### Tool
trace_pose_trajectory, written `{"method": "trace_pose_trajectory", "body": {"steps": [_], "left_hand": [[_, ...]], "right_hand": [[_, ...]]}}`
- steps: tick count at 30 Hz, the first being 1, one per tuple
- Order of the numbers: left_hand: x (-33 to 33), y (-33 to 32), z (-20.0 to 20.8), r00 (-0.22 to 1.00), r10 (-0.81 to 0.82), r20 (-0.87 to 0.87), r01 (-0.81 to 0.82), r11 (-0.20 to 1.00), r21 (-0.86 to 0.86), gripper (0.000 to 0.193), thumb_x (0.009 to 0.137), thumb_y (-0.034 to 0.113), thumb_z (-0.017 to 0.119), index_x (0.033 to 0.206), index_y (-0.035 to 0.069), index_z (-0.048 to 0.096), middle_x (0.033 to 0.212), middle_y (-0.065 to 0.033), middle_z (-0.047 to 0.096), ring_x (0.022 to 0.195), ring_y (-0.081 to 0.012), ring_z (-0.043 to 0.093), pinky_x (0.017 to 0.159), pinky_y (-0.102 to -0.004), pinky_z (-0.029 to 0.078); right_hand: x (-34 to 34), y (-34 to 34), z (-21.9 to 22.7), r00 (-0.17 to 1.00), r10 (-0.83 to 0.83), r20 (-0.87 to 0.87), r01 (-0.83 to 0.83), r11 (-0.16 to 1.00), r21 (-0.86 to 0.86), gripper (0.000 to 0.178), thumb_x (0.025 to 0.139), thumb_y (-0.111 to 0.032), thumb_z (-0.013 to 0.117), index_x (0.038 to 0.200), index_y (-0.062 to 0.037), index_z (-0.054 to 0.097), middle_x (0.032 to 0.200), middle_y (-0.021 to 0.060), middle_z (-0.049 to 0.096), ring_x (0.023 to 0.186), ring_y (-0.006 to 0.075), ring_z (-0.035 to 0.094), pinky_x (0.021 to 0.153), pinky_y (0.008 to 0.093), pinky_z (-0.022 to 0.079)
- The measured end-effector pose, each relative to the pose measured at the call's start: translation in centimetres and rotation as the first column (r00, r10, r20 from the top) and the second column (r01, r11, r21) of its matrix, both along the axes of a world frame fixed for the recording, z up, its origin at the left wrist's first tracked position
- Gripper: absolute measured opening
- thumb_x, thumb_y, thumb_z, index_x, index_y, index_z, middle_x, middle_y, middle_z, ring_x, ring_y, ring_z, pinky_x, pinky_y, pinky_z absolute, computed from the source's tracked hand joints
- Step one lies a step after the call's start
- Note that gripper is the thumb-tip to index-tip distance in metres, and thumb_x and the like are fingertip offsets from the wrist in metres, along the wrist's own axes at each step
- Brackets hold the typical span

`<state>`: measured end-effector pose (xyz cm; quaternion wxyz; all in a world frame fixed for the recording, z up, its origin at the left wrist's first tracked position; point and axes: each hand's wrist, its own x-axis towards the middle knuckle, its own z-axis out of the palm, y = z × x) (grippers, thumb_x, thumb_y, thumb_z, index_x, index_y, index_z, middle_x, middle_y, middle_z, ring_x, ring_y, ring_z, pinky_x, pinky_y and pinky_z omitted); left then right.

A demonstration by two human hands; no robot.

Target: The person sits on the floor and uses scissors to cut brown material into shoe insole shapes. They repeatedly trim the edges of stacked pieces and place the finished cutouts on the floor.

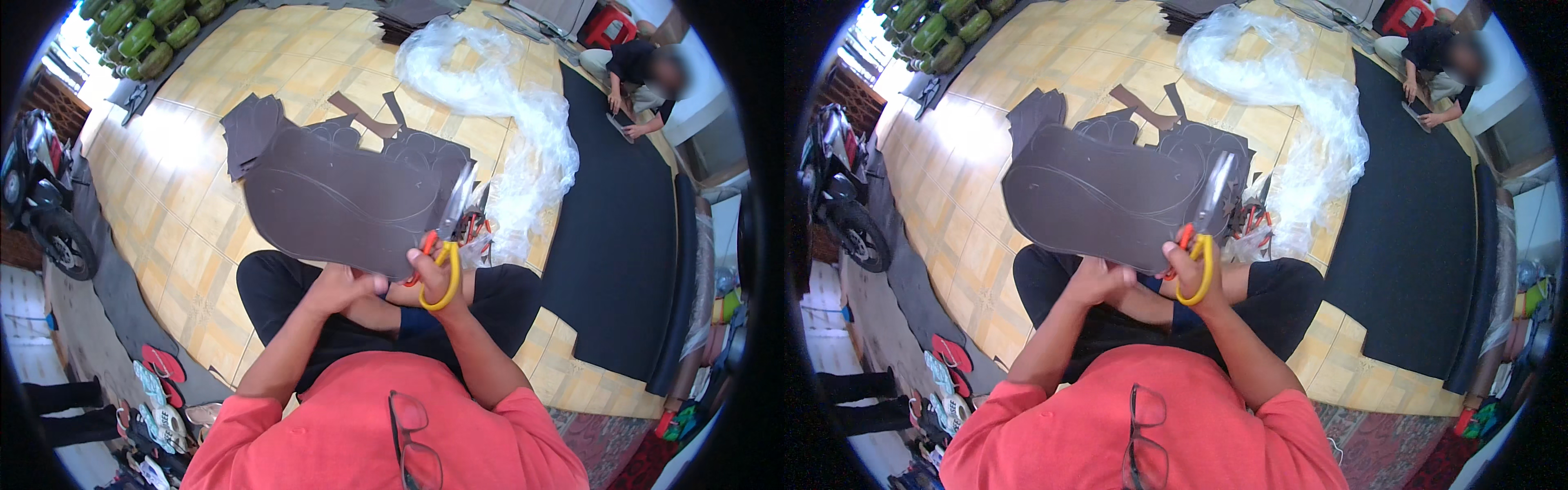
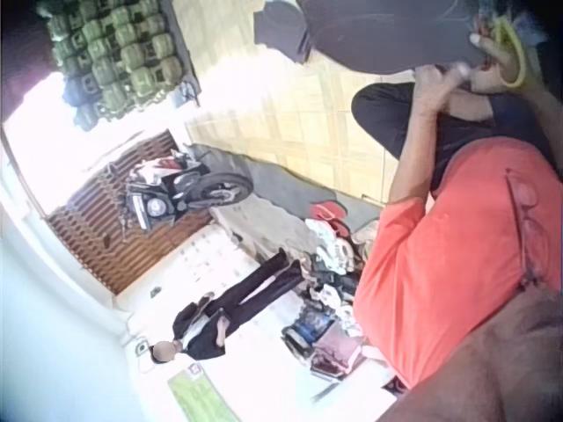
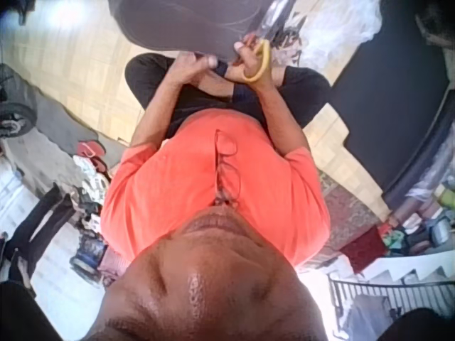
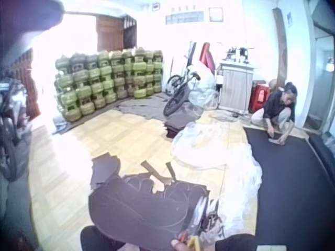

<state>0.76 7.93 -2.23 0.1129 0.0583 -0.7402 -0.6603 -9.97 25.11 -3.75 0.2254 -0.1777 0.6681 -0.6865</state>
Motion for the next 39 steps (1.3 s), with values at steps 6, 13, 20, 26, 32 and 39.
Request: {"method": "trace_pose_trajectory", "body": {"steps": [6,13,20,26,32,39], "left_hand": [[-2.9,-0.2,2.9,0.899,0.433,0.059,-0.33,0.585,0.741,0.046,0.086,0.003,0.064,0.129,0.0,0.048,0.122,-0.0114,0.057,0.114,-0.0239,0.056,0.1,-0.0388,0.044],[-2.0,-1.8,2.0,0.896,0.443,0.044,-0.337,0.611,0.716,0.044,0.088,0.005,0.065,0.129,0.002,0.05,0.123,-0.011,0.057,0.115,-0.0243,0.055,0.101,-0.0383,0.043],[-1.6,-1.8,1.7,0.905,0.425,0.021,-0.317,0.642,0.698,0.044,0.088,0.005,0.064,0.129,0.0,0.049,0.124,-0.0119,0.056,0.115,-0.0254,0.055,0.101,-0.0396,0.043],[-1.3,-2.3,1.7,0.902,0.426,0.071,-0.346,0.614,0.71,0.043,0.088,0.002,0.063,0.129,0.001,0.049,0.122,-0.0101,0.058,0.113,-0.0222,0.055,0.098,-0.0364,0.044],[-1.8,-3.8,2.6,0.918,0.395,0.023,-0.3,0.657,0.691,0.051,0.09,0.007,0.064,0.135,0.001,0.041,0.125,-0.0146,0.055,0.118,-0.0277,0.054,0.1,-0.0418,0.046],[-1.4,-2.4,0.6,0.901,0.432,0.04,-0.344,0.656,0.672,0.056,0.089,0.01,0.066,0.137,0.002,0.038,0.129,-0.0139,0.052,0.121,-0.0273,0.051,0.102,-0.0424,0.044]], "right_hand": [[0.6,-1.1,1.1,0.998,-0.061,-0.011,0.06,0.996,-0.068,0.027,0.098,-0.027,0.05,0.098,0.0,0.054,0.069,0.003,0.052,0.054,0.0093,0.049,0.054,0.0234,0.045],[-0.6,-0.4,0.5,0.946,-0.001,-0.324,0.067,0.979,0.193,0.029,0.091,-0.024,0.062,0.099,0.0023,0.054,0.085,0.0183,0.057,0.08,0.0301,0.059,0.074,0.0366,0.046],[-0.9,-0.7,1.8,0.875,0.024,-0.483,0.075,0.98,0.185,0.03,0.091,-0.026,0.062,0.098,0.0021,0.054,0.085,0.019,0.057,0.078,0.0315,0.059,0.071,0.0377,0.046],[-0.6,0.0,2.3,0.953,0.081,-0.292,-0.018,0.977,0.212,0.027,0.092,-0.026,0.061,0.092,0.0004,0.054,0.075,0.0162,0.058,0.069,0.0281,0.058,0.065,0.0371,0.046],[-0.4,0.5,2.1,0.945,0.144,-0.294,-0.079,0.972,0.222,0.037,0.096,-0.038,0.051,0.093,-0.0018,0.055,0.069,0.0057,0.05,0.06,0.0139,0.051,0.056,0.0295,0.041],[0.0,-0.5,1.3,0.952,0.03,-0.305,0.007,0.993,0.118,0.026,0.093,-0.026,0.057,0.09,-0.0002,0.053,0.075,0.0152,0.058,0.068,0.026,0.057,0.064,0.0367,0.046]]}}
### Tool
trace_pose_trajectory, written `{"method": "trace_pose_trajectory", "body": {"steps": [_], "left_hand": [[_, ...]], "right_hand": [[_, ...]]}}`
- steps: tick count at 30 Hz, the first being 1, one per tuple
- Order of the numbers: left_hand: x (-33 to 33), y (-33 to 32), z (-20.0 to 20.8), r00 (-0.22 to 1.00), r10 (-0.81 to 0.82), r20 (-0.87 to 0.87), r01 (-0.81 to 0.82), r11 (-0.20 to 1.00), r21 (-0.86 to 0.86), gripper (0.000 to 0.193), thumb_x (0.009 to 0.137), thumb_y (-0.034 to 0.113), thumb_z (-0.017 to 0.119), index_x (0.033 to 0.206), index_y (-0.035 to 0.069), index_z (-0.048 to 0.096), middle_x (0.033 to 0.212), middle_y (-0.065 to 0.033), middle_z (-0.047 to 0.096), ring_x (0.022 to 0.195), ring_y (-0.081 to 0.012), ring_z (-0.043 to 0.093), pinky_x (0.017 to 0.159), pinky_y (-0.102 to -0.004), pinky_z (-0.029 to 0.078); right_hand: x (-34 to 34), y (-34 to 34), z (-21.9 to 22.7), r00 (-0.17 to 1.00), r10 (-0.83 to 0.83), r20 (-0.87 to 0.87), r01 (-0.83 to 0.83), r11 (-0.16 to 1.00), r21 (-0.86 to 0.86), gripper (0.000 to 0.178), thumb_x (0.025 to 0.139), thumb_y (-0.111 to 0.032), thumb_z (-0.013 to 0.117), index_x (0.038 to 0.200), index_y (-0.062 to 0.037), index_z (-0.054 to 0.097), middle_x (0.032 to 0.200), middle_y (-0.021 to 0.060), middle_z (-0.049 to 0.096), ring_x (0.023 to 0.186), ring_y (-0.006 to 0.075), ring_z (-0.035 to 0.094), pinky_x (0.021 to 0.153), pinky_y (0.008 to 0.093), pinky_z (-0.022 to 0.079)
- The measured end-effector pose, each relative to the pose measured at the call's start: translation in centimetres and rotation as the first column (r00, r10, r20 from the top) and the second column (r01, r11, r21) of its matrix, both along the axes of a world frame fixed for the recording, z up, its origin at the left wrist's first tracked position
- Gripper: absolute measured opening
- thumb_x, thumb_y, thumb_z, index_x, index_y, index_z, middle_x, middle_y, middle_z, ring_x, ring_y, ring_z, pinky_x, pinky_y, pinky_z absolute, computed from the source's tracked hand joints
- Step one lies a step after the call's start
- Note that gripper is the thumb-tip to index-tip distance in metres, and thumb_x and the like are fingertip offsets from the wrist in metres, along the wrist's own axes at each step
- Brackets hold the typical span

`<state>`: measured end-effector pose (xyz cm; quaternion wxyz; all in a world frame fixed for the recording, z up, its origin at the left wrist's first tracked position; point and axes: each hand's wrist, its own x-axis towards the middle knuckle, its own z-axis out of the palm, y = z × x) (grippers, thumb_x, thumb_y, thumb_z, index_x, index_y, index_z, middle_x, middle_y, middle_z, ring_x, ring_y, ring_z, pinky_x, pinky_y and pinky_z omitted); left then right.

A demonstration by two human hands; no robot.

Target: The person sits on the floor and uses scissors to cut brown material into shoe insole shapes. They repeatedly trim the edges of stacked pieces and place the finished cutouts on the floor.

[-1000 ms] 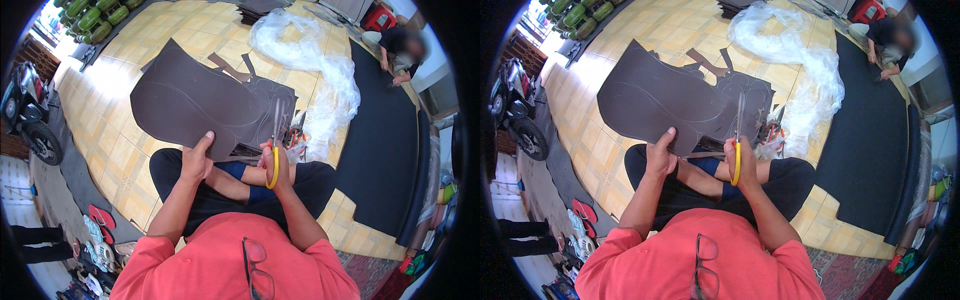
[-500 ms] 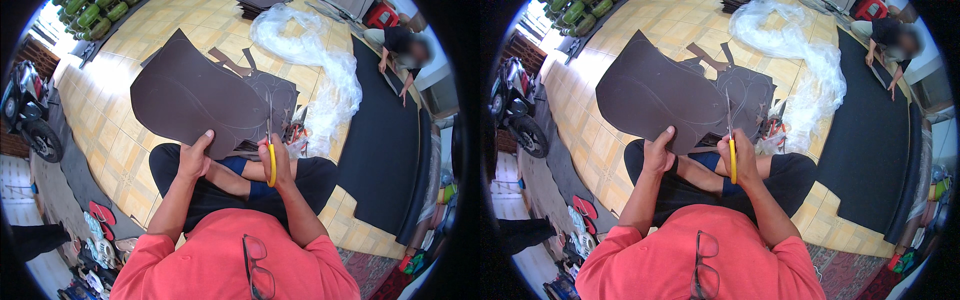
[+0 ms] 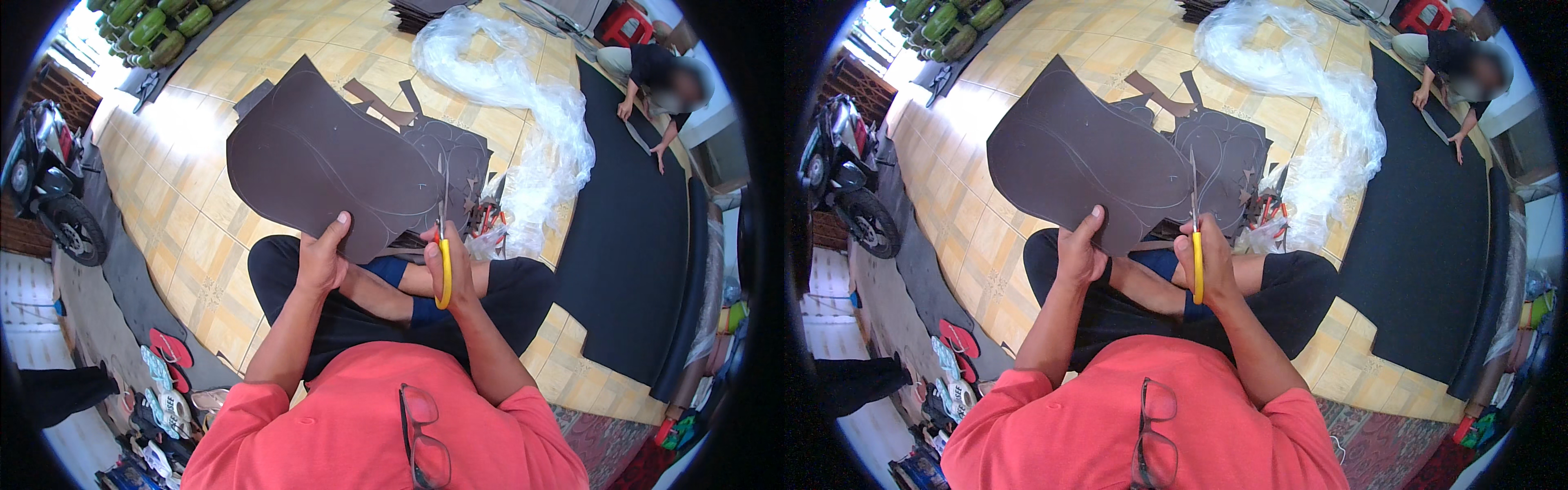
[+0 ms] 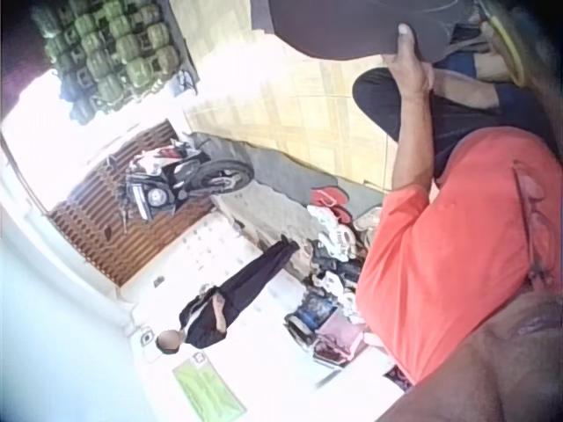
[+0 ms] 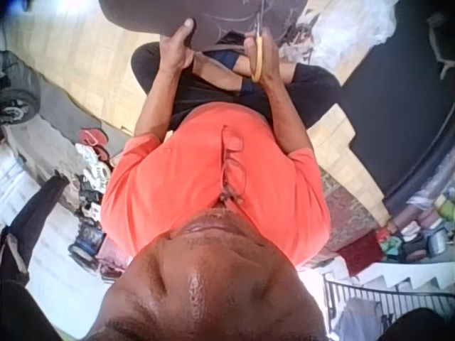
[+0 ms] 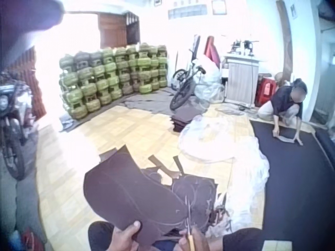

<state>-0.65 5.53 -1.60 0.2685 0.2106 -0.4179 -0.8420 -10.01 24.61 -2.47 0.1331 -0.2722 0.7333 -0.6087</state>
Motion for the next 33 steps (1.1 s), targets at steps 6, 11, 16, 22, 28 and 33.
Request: {"method": "trace_pose_trajectory", "body": {"steps": [6,11,16,22,28,33], "left_hand": [[-0.1,-0.2,0.8,1.0,0.027,-0.005,-0.027,0.999,0.039,0.047,0.089,0.006,0.064,0.132,-0.001,0.046,0.127,-0.0114,0.055,0.117,-0.0237,0.053,0.101,-0.0369,0.041],[0.2,-2.2,0.7,0.999,-0.028,0.031,0.029,0.998,-0.051,0.054,0.088,0.007,0.064,0.135,-0.001,0.04,0.127,-0.0146,0.054,0.116,-0.0279,0.054,0.102,-0.042,0.044],[1.3,-3.1,1.4,0.954,-0.189,0.234,0.196,0.981,-0.008,0.059,0.077,0.005,0.07,0.131,-0.003,0.047,0.121,-0.014,0.059,0.112,-0.0273,0.057,0.098,-0.0402,0.045],[3.7,-3.6,0.3,0.806,-0.436,0.4,0.455,0.889,0.053,0.069,0.072,0.007,0.074,0.134,-0.002,0.047,0.123,-0.0103,0.058,0.115,-0.0224,0.052,0.101,-0.0334,0.038],[3.8,-3.3,0.8,0.747,-0.491,0.449,0.515,0.854,0.078,0.072,0.068,0.005,0.073,0.135,-0.003,0.048,0.124,-0.0109,0.058,0.116,-0.0231,0.052,0.103,-0.0324,0.036],[3.8,-3.8,0.6,0.715,-0.504,0.485,0.545,0.836,0.066,0.071,0.066,0.006,0.074,0.132,-0.003,0.051,0.122,-0.0114,0.06,0.114,-0.0241,0.054,0.102,-0.033,0.038]], "right_hand": [[-0.3,0.8,-1.1,0.989,0.088,0.121,-0.087,0.996,-0.021,0.039,0.099,-0.04,0.046,0.088,-0.0031,0.053,0.055,-0.0034,0.041,0.045,0.0028,0.037,0.04,0.0214,0.029],[0.3,1.4,-0.4,0.965,0.044,0.257,-0.044,0.999,-0.008,0.041,0.1,-0.039,0.045,0.083,-0.0024,0.055,0.05,-0.0048,0.038,0.041,0.0037,0.037,0.038,0.0209,0.031],[-1.1,2.0,-2.0,0.987,-0.017,0.157,0.006,0.998,0.068,0.037,0.1,-0.037,0.046,0.093,-0.0018,0.056,0.06,-0.0016,0.045,0.048,0.0046,0.045,0.043,0.0215,0.038],[-2.4,1.6,-1.2,0.998,-0.057,0.032,0.054,0.994,0.097,0.024,0.095,-0.026,0.056,0.097,-0.0021,0.056,0.081,0.0145,0.06,0.077,0.0257,0.061,0.07,0.0353,0.047],[-3.0,1.9,0.0,0.997,-0.033,-0.075,0.039,0.996,0.083,0.027,0.093,-0.027,0.059,0.101,-0.001,0.055,0.087,0.0161,0.06,0.079,0.0279,0.06,0.073,0.0357,0.047],[-3.1,2.6,0.6,0.983,0.01,-0.184,0.009,0.995,0.098,0.032,0.092,-0.031,0.059,0.101,-0.0011,0.054,0.086,0.0158,0.058,0.079,0.0272,0.059,0.072,0.0362,0.046]]}}
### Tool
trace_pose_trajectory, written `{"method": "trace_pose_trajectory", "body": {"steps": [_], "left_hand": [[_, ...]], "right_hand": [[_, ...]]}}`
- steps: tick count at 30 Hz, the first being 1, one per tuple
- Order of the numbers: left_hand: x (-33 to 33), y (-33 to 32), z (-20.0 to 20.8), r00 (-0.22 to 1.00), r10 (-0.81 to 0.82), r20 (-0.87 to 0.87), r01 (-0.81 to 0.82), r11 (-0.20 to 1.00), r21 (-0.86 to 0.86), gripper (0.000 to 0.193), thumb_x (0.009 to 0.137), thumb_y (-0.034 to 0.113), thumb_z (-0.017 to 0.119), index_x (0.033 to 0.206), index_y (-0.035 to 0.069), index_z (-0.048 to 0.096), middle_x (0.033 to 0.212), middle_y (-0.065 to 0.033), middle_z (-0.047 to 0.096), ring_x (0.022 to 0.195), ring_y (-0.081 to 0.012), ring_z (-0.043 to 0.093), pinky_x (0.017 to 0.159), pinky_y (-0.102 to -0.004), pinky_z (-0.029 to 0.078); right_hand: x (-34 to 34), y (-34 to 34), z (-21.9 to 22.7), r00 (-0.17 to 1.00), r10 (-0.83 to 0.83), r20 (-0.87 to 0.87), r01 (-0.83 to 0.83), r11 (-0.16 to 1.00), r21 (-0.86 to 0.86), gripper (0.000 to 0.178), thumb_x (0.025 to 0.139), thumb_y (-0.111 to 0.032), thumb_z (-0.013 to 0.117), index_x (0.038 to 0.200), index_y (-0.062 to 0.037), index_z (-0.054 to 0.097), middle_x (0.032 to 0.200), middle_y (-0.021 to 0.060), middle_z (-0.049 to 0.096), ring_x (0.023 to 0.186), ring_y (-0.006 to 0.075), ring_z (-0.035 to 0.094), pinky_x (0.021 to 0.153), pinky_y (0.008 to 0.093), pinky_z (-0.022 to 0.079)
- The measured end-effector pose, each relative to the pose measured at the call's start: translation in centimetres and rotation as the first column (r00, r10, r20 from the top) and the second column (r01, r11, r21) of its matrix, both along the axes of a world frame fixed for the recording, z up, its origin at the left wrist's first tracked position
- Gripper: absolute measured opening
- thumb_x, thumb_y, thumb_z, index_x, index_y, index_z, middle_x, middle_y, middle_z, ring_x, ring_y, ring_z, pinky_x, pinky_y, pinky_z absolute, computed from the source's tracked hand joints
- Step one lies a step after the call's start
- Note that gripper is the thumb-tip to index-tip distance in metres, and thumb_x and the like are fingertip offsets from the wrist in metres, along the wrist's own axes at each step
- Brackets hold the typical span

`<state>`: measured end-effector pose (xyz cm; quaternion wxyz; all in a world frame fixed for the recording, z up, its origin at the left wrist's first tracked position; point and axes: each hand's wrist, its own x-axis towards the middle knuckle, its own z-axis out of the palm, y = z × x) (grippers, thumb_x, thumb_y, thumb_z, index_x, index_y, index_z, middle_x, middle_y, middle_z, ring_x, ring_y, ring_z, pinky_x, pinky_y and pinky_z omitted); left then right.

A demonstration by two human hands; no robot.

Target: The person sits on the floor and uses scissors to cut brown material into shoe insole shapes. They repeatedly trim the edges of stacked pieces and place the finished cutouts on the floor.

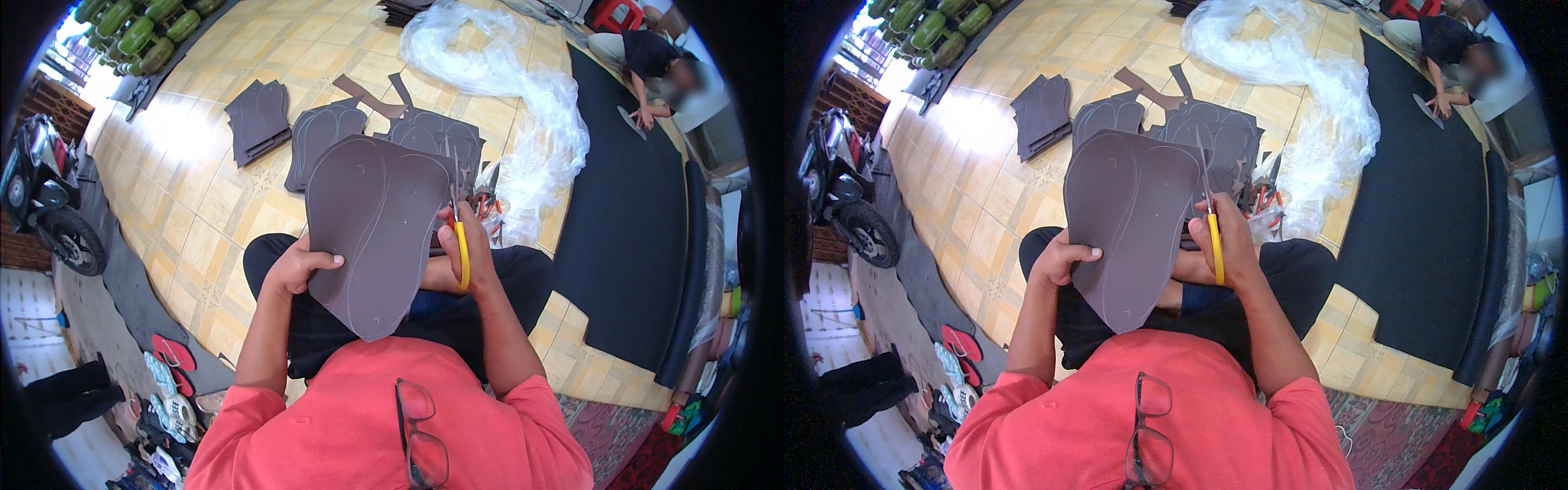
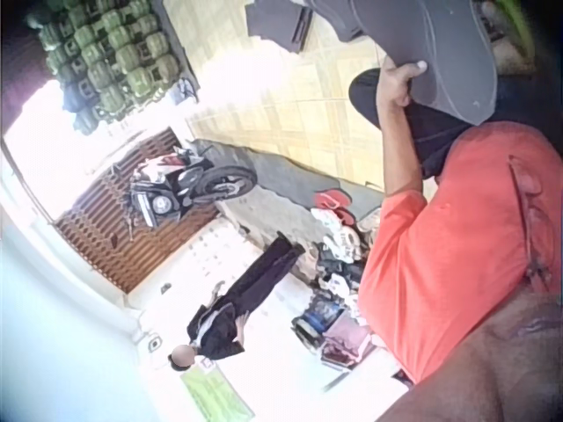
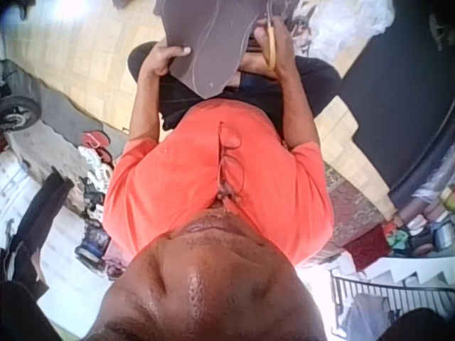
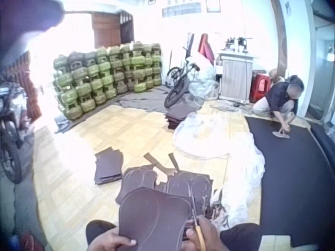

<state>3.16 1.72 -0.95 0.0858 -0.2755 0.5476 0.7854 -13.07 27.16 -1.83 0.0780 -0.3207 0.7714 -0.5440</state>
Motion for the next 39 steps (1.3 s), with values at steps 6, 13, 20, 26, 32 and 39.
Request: {"method": "trace_pose_trajectory", "body": {"steps": [6,13,20,26,32,39], "left_hand": [[0.1,-1.0,0.2,1.0,-0.004,0.002,0.004,0.999,-0.035,0.067,0.062,0.008,0.073,0.126,-0.005,0.056,0.115,-0.0135,0.065,0.106,-0.0254,0.06,0.098,-0.0357,0.042],[-0.3,-3.8,0.5,0.996,-0.092,0.02,0.091,0.995,0.026,0.068,0.062,0.009,0.074,0.127,-0.004,0.057,0.119,-0.0119,0.063,0.114,-0.0227,0.054,0.102,-0.0318,0.036],[-1.0,-2.2,0.1,0.997,-0.071,0.018,0.071,0.997,0.017,0.07,0.062,0.007,0.074,0.129,-0.003,0.055,0.118,-0.0119,0.063,0.112,-0.0229,0.055,0.102,-0.0321,0.037],[-0.8,-1.1,-0.3,1.0,-0.022,0.015,0.021,0.999,0.027,0.069,0.061,0.007,0.071,0.126,-0.006,0.055,0.113,-0.0151,0.065,0.102,-0.0261,0.062,0.096,-0.0348,0.044],[-0.4,-1.6,-0.4,1.0,-0.025,-0.014,0.026,0.998,0.059,0.065,0.061,0.007,0.07,0.123,-0.006,0.057,0.111,-0.0151,0.066,0.101,-0.026,0.063,0.095,-0.0354,0.045],[-0.6,-4.6,0.2,0.995,-0.098,0.017,0.097,0.994,0.058,0.063,0.063,0.005,0.071,0.125,-0.004,0.058,0.111,-0.0123,0.066,0.104,-0.0223,0.061,0.096,-0.0314,0.043]], "right_hand": [[0.0,1.0,0.6,0.992,0.083,0.098,-0.085,0.996,0.018,0.032,0.094,-0.034,0.057,0.092,-0.0022,0.052,0.078,0.0141,0.057,0.07,0.0284,0.056,0.065,0.0357,0.044],[-0.3,2.6,1.3,0.976,0.16,0.151,-0.186,0.965,0.183,0.033,0.096,-0.035,0.055,0.09,-0.0024,0.051,0.073,0.0129,0.056,0.066,0.0283,0.056,0.062,0.0352,0.044],[0.7,1.1,-0.9,0.985,0.066,0.157,-0.068,0.998,0.006,0.033,0.096,-0.035,0.054,0.099,-0.0019,0.052,0.076,0.0125,0.056,0.069,0.027,0.057,0.066,0.0347,0.045],[1.0,0.1,-1.4,1.0,0.006,0.026,-0.005,0.998,-0.06,0.031,0.096,-0.034,0.054,0.097,-0.003,0.051,0.076,0.0128,0.055,0.071,0.0268,0.057,0.065,0.0365,0.044],[0.9,0.9,-1.1,0.977,0.072,0.198,-0.072,0.997,-0.009,0.031,0.096,-0.033,0.054,0.09,-0.0024,0.05,0.071,0.0141,0.054,0.066,0.0273,0.056,0.061,0.0363,0.043],[-0.3,3.0,-0.6,0.985,0.13,0.116,-0.141,0.985,0.099,0.043,0.094,-0.039,0.059,0.075,-0.001,0.048,0.059,0.0119,0.042,0.055,0.0208,0.041,0.052,0.0352,0.035]]}}
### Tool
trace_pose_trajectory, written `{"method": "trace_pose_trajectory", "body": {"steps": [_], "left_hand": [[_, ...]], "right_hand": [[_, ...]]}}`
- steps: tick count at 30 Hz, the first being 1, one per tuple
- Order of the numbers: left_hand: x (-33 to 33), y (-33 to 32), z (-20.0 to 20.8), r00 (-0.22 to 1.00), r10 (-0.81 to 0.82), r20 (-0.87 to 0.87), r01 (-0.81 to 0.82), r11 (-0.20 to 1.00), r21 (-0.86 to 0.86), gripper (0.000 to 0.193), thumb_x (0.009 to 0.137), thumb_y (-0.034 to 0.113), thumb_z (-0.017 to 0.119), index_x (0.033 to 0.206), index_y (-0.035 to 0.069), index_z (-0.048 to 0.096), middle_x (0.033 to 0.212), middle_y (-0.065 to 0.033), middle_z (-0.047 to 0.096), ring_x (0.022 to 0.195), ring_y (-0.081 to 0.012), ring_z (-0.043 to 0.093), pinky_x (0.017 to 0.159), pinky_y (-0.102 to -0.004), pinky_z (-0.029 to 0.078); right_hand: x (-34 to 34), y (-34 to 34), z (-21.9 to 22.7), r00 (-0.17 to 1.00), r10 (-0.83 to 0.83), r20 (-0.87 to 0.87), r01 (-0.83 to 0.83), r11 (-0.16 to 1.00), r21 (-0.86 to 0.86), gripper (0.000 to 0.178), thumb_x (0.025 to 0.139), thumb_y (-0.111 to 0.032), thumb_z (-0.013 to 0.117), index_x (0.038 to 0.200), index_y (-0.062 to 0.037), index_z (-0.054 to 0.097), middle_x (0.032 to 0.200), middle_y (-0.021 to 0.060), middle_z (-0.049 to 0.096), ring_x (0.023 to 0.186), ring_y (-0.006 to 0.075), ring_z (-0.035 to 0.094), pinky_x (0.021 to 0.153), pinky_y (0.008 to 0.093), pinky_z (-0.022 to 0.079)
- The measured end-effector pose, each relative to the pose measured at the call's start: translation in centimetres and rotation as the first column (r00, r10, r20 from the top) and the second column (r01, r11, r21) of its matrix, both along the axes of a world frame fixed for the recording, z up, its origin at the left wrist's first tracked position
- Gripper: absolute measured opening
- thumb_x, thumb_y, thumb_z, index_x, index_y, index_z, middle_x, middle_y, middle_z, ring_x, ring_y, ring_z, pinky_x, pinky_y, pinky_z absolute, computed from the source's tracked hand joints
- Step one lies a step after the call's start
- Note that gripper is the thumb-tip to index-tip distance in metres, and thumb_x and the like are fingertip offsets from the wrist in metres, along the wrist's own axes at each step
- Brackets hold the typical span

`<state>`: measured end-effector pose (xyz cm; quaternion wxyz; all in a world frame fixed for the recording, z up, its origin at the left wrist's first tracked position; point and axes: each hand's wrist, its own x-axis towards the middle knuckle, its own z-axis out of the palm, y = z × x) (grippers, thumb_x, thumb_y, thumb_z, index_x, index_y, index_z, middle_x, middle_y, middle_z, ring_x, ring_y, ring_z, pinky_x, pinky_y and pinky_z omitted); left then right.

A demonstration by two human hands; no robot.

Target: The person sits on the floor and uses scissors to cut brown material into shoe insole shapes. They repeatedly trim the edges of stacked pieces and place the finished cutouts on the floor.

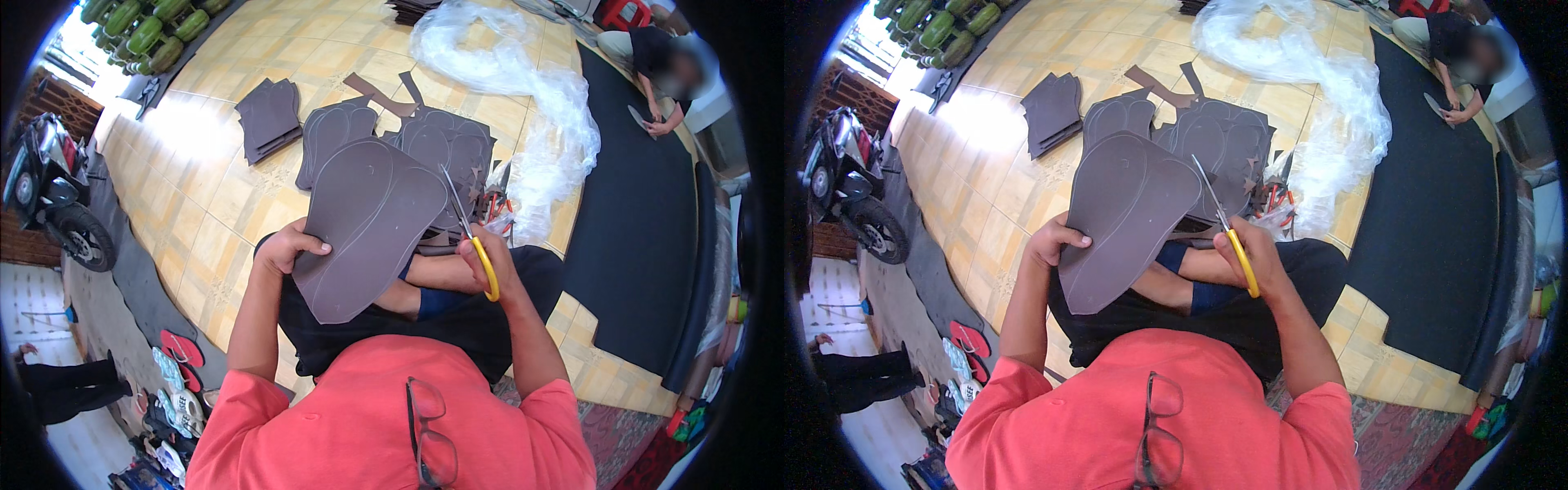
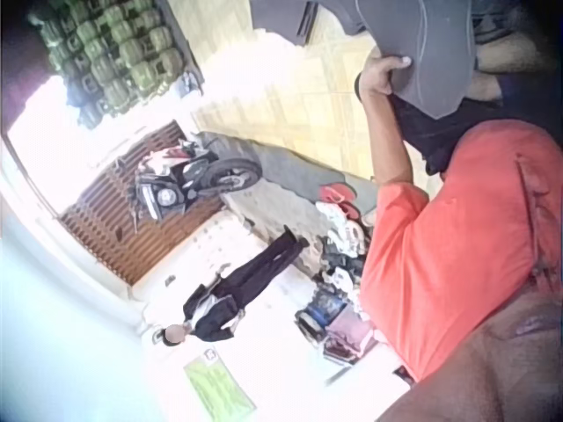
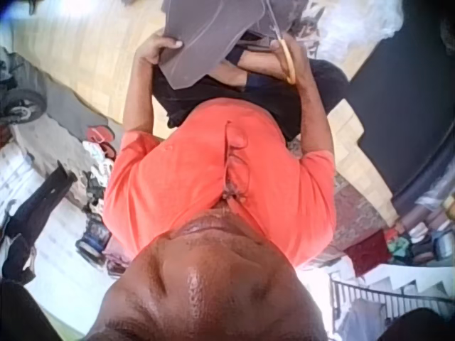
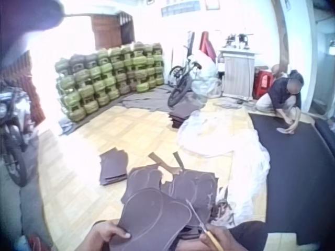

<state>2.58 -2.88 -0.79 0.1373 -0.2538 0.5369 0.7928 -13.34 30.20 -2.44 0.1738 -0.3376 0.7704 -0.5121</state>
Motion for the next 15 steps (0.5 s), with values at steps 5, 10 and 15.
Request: {"method": "trace_pose_trajectory", "body": {"steps": [5,10,15], "left_hand": [[-1.0,-1.3,-0.2,0.995,-0.085,0.054,0.086,0.996,-0.02,0.064,0.065,0.005,0.072,0.127,-0.005,0.056,0.115,-0.0127,0.065,0.105,-0.0227,0.061,0.096,-0.032,0.044],[-2.2,-1.0,-1.8,0.995,-0.084,0.05,0.082,0.996,0.032,0.067,0.068,0.008,0.073,0.131,-0.004,0.052,0.119,-0.0121,0.063,0.105,-0.0227,0.061,0.097,-0.0323,0.044],[-5.1,-3.9,-2.9,0.997,0.077,-0.017,-0.078,0.994,-0.078,0.06,0.076,0.012,0.073,0.13,-0.001,0.051,0.117,-0.0115,0.062,0.106,-0.0212,0.061,0.095,-0.035,0.048]], "right_hand": [[-0.7,1.8,-1.7,0.998,0.008,0.059,-0.014,0.996,0.093,0.05,0.094,-0.044,0.06,0.07,-0.0009,0.05,0.057,0.0081,0.045,0.05,0.0149,0.043,0.048,0.032,0.036],[-0.6,4.0,-5.6,0.867,-0.264,0.423,0.219,0.964,0.152,0.047,0.097,-0.045,0.053,0.077,-0.0021,0.056,0.055,0.0028,0.05,0.038,0.01,0.046,0.035,0.0265,0.038],[-0.5,5.7,-8.1,0.771,-0.382,0.509,0.387,0.916,0.1,0.044,0.098,-0.042,0.052,0.082,-0.0013,0.058,0.052,0.0008,0.046,0.036,0.0088,0.043,0.033,0.0246,0.037]]}}
